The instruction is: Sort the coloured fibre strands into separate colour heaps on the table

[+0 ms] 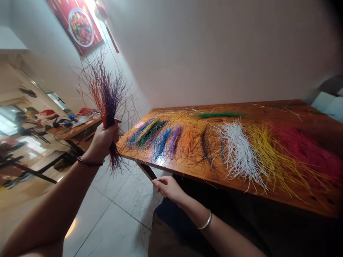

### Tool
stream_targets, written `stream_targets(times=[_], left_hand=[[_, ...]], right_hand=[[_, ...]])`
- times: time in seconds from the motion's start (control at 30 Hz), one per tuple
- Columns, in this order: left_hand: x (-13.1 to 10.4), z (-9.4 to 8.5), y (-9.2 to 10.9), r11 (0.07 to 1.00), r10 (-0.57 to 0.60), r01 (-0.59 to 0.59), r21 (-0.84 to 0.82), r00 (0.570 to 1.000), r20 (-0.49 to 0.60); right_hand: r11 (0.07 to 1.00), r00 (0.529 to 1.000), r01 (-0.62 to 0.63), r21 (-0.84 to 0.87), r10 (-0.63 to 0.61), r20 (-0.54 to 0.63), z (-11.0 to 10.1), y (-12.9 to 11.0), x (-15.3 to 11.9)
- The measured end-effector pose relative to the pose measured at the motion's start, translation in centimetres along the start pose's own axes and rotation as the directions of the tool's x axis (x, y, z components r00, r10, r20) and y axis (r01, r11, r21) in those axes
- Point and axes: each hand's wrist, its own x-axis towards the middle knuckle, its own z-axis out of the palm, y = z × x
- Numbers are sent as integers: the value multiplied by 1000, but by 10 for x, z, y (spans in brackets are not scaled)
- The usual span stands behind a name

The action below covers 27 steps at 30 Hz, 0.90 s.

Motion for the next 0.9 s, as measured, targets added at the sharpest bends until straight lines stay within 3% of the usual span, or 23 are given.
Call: stream_targets(times=[0.13,0.27,0.6,0.77,0.9], left_hand=[[-16,14,-1,997,-39,40,-64,999,13],[-28,22,-3,992,-71,74,-106,997,33],[-38,23,-21,991,-108,109,-77,994,22],[-43,24,-28,984,-124,125,-126,992,14],[-50,27,-30,962,-148,137,-237,989,-28]], right_hand=[[1000,998,24,10,-23,-66,13,-4,10],[996,1000,-24,84,25,-13,19,-14,8],[964,995,-20,267,-6,96,26,-30,-1],[979,999,50,200,-53,9,24,-31,-7],[992,998,65,111,-65,-9,9,-32,-21]])
